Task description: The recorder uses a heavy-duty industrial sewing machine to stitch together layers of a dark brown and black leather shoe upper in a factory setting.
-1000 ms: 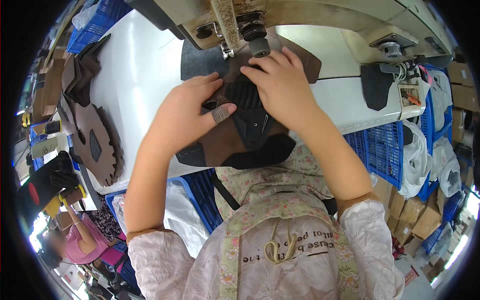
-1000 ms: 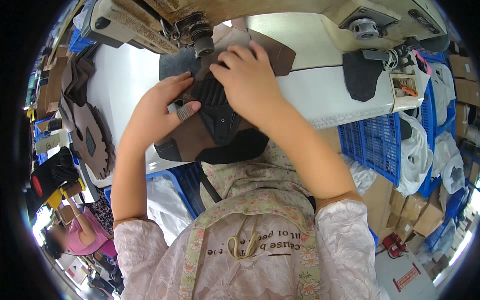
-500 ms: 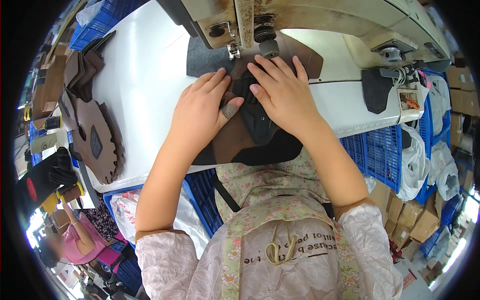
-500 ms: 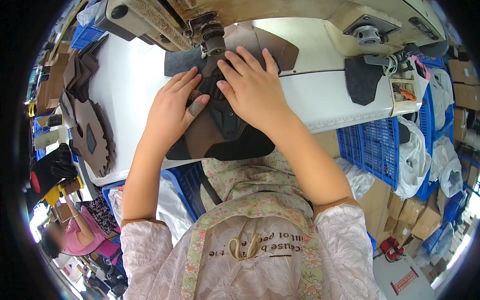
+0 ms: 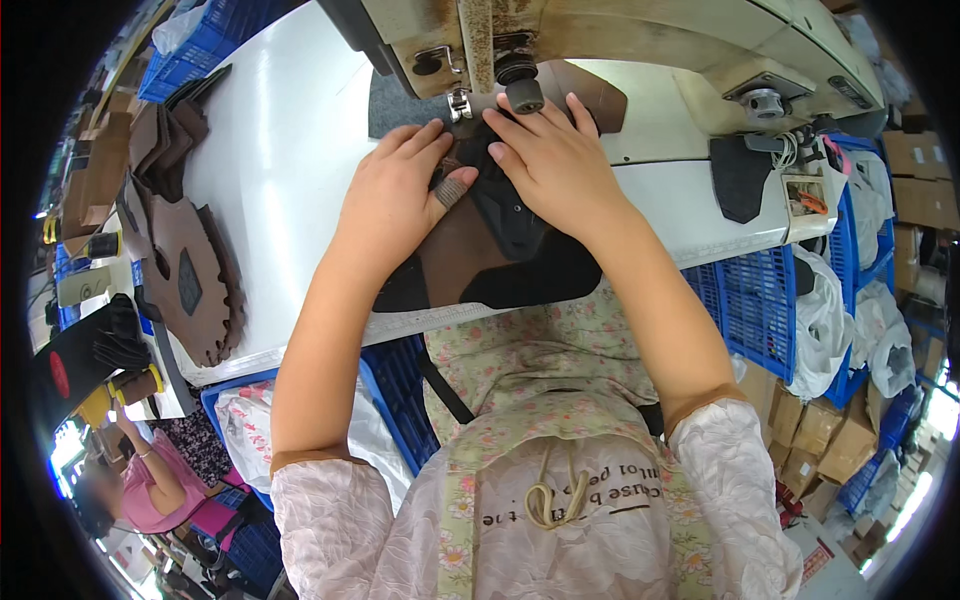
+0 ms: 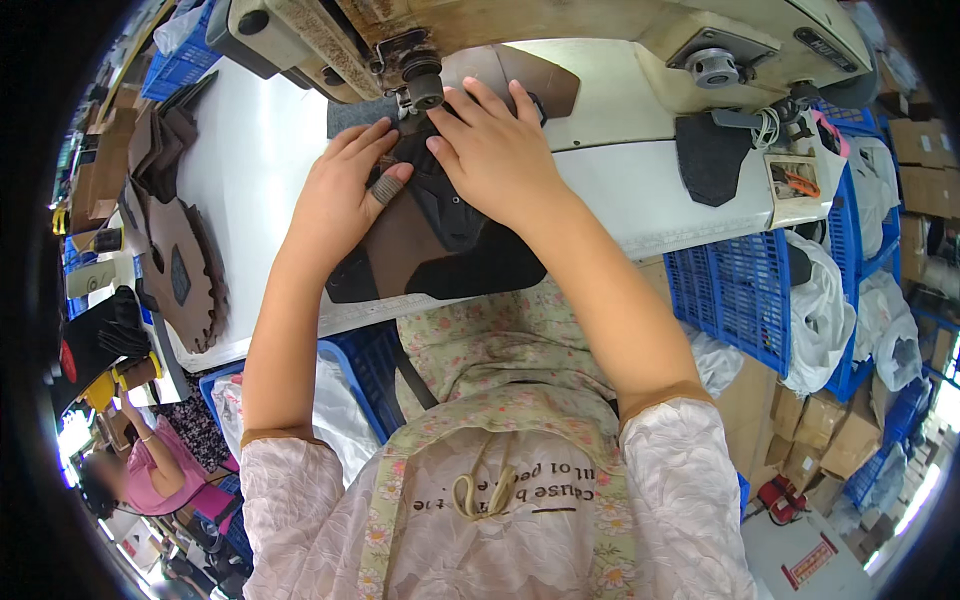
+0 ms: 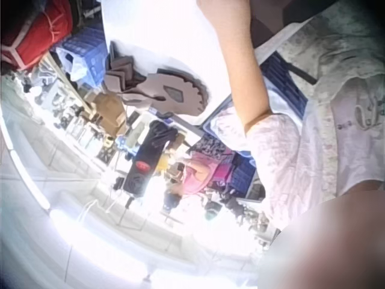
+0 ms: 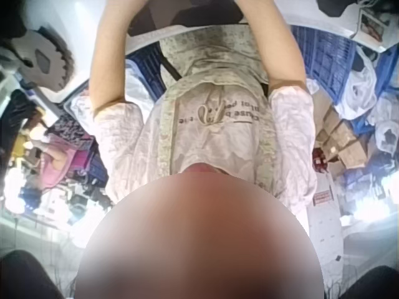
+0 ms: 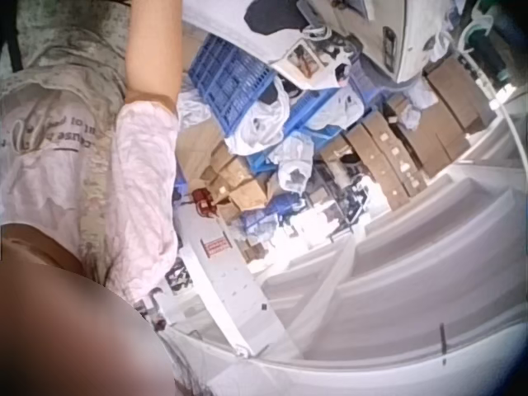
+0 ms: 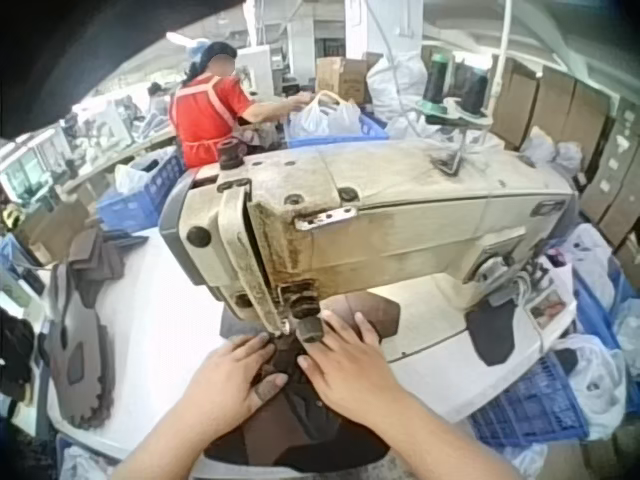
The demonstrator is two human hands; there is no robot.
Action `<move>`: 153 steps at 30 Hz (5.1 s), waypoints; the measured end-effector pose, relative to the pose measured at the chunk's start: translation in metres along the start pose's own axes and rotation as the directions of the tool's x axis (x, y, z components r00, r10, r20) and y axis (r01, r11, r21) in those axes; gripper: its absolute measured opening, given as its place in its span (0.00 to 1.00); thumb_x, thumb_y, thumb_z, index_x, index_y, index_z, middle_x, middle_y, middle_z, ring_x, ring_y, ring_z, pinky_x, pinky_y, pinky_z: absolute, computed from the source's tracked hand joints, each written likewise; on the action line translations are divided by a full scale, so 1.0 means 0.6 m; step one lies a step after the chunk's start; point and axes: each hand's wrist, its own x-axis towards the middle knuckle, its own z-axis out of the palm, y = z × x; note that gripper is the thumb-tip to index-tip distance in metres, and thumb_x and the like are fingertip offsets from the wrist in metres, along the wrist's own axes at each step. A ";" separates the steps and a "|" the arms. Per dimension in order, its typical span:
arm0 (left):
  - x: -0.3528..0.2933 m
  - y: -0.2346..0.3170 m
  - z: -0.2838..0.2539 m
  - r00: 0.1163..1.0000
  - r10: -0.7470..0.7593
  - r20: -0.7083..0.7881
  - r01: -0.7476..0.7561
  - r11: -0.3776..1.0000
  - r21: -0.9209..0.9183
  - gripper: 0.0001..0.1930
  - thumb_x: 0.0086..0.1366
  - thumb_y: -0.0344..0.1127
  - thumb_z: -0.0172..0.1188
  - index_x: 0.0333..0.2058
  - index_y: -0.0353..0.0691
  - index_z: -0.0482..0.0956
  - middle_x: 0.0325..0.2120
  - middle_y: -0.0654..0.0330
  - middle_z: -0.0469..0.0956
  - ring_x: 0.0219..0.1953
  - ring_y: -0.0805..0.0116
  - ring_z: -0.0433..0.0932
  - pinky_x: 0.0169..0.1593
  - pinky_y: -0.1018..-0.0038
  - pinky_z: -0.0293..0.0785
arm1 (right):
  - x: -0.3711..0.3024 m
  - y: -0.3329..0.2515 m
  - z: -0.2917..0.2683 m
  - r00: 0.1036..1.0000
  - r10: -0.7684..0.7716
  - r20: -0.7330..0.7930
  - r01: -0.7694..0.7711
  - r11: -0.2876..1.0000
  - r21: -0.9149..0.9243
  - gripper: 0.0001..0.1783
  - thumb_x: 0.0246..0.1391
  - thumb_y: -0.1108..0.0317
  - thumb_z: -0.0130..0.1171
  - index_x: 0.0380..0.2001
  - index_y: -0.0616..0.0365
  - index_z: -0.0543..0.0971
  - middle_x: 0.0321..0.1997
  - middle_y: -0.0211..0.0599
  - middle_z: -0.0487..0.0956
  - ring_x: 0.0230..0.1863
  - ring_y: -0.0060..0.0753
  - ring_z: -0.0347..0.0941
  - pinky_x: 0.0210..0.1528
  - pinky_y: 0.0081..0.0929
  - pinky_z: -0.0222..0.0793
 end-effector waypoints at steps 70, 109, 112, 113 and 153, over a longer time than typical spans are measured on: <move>-0.039 0.028 0.007 1.000 0.007 0.021 -0.009 0.996 0.091 0.42 0.49 0.57 0.70 0.56 0.29 0.74 0.59 0.45 0.72 0.63 0.49 0.68 0.63 0.59 0.67 | 0.009 -0.016 -0.021 0.977 -0.211 0.039 0.206 0.974 0.092 0.17 0.41 0.70 0.61 0.39 0.60 0.80 0.46 0.37 0.81 0.50 0.40 0.75 0.63 0.38 0.66; -0.006 -0.008 0.022 0.998 0.034 -0.051 -0.030 0.995 0.096 0.41 0.52 0.55 0.71 0.55 0.27 0.73 0.59 0.43 0.71 0.63 0.47 0.67 0.64 0.60 0.66 | 0.016 -0.002 -0.003 0.986 -0.159 0.054 0.156 0.986 0.063 0.12 0.51 0.69 0.57 0.40 0.57 0.76 0.46 0.41 0.80 0.63 0.46 0.70 0.65 0.46 0.60; -0.005 -0.010 0.022 0.999 0.031 -0.037 -0.027 0.995 0.095 0.41 0.52 0.55 0.71 0.55 0.27 0.73 0.59 0.43 0.71 0.64 0.47 0.67 0.65 0.60 0.65 | 0.015 -0.004 0.000 0.987 -0.155 0.036 0.153 0.987 0.043 0.11 0.51 0.69 0.57 0.40 0.57 0.76 0.47 0.41 0.80 0.63 0.45 0.69 0.66 0.46 0.60; -0.004 -0.010 0.022 0.998 0.043 -0.053 -0.038 0.994 0.100 0.40 0.51 0.56 0.71 0.54 0.28 0.74 0.58 0.43 0.72 0.63 0.47 0.68 0.64 0.60 0.66 | 0.015 -0.005 0.001 0.988 -0.148 0.038 0.147 0.989 0.030 0.11 0.51 0.69 0.57 0.40 0.57 0.76 0.47 0.41 0.80 0.64 0.44 0.69 0.66 0.46 0.60; 0.005 -0.006 0.012 0.996 0.083 -0.023 -0.081 0.994 0.079 0.41 0.48 0.54 0.72 0.54 0.29 0.74 0.58 0.41 0.71 0.62 0.43 0.68 0.63 0.57 0.67 | 0.005 -0.005 0.022 0.996 -0.088 -0.022 0.088 0.996 0.009 0.18 0.53 0.66 0.57 0.48 0.57 0.75 0.57 0.47 0.76 0.65 0.44 0.66 0.68 0.47 0.56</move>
